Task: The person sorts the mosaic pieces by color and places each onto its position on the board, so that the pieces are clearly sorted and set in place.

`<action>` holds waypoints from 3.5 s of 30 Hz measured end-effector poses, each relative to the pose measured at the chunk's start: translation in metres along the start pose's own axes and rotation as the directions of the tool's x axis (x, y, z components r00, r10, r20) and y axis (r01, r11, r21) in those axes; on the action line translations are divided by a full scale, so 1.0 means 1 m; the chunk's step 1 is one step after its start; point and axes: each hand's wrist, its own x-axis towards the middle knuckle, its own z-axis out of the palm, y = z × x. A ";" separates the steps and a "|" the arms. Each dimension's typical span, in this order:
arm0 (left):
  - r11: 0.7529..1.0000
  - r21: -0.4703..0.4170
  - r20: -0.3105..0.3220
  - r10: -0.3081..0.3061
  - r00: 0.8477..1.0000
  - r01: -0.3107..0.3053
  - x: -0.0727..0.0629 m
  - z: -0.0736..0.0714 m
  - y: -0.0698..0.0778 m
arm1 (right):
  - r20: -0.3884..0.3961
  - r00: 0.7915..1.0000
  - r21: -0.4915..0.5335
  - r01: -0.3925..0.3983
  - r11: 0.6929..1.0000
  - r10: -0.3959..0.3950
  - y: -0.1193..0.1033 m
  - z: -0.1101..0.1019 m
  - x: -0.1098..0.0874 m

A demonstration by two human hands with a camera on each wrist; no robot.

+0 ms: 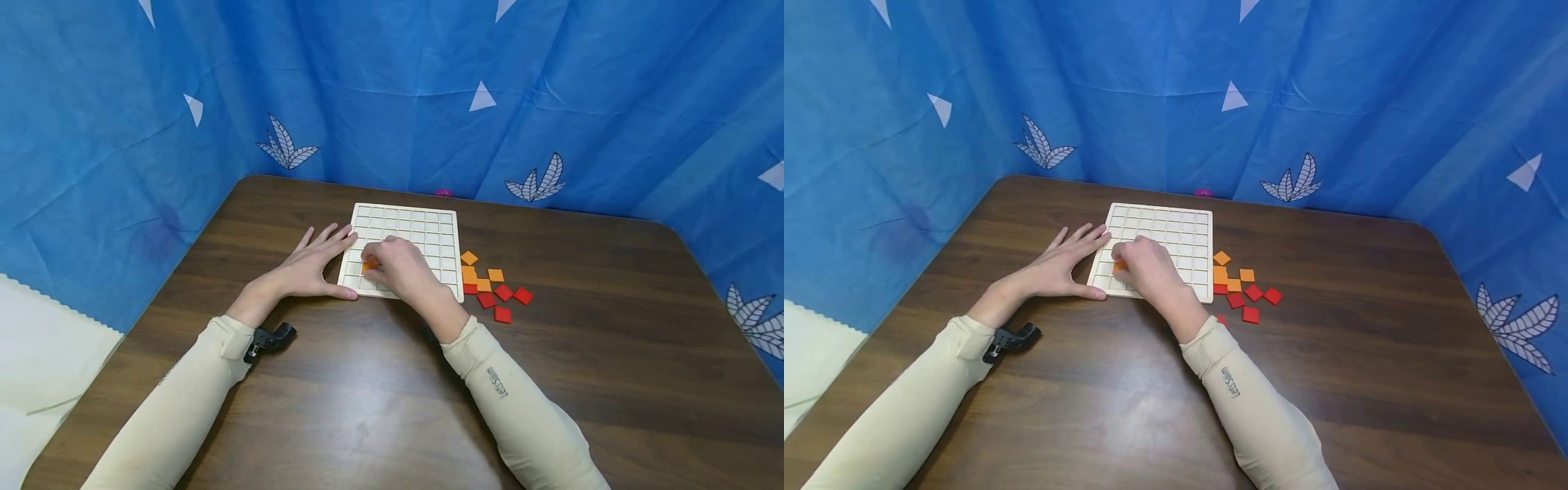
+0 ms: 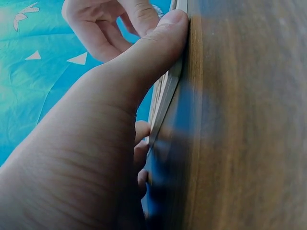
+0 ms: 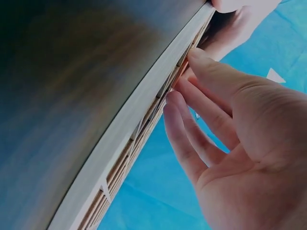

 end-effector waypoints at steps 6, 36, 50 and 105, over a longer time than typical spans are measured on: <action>1.000 0.001 0.007 -0.009 1.000 0.009 -0.002 -0.003 0.000 | -0.023 1.000 0.064 -0.002 0.998 0.004 0.004 -0.006 -0.003; 1.000 -0.010 0.020 -0.019 1.000 0.019 -0.001 -0.002 0.001 | -0.016 0.962 0.181 -0.265 0.947 0.272 0.100 -0.060 -0.095; 1.000 -0.002 0.012 -0.025 1.000 0.025 -0.001 -0.001 -0.002 | 0.116 0.961 0.231 -0.273 0.934 0.252 0.116 -0.065 -0.111; 1.000 -0.012 0.017 -0.025 1.000 0.025 0.002 0.000 0.005 | 0.052 0.997 0.250 -0.063 0.966 0.052 0.029 -0.016 -0.014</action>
